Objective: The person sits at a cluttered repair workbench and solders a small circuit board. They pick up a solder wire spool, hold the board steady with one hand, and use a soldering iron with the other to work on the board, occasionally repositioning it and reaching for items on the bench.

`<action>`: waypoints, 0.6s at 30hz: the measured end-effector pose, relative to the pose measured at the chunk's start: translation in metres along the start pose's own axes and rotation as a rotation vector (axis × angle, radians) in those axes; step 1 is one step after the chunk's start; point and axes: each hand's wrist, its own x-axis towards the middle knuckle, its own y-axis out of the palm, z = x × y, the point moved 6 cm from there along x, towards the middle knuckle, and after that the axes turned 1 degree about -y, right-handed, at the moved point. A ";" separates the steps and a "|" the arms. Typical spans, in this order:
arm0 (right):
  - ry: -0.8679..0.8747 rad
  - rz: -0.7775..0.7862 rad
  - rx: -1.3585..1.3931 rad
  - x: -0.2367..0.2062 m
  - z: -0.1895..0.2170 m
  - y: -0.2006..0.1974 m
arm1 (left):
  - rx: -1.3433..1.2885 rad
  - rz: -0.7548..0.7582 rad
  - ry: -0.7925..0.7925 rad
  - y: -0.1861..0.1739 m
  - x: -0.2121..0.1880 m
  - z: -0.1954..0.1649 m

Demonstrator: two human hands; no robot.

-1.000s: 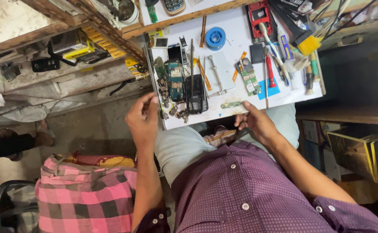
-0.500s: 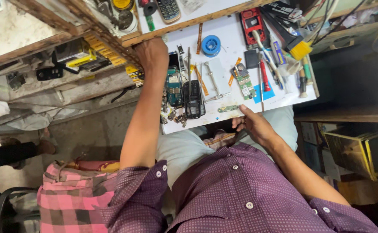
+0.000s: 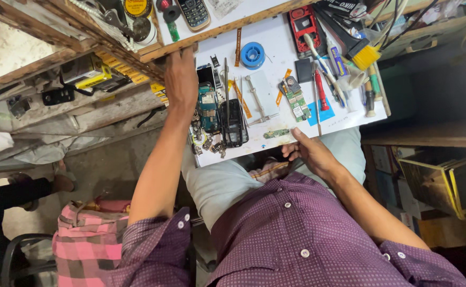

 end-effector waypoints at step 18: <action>-0.506 0.119 -0.647 -0.050 0.042 -0.010 | -1.103 -0.281 -0.312 -0.008 -0.116 0.001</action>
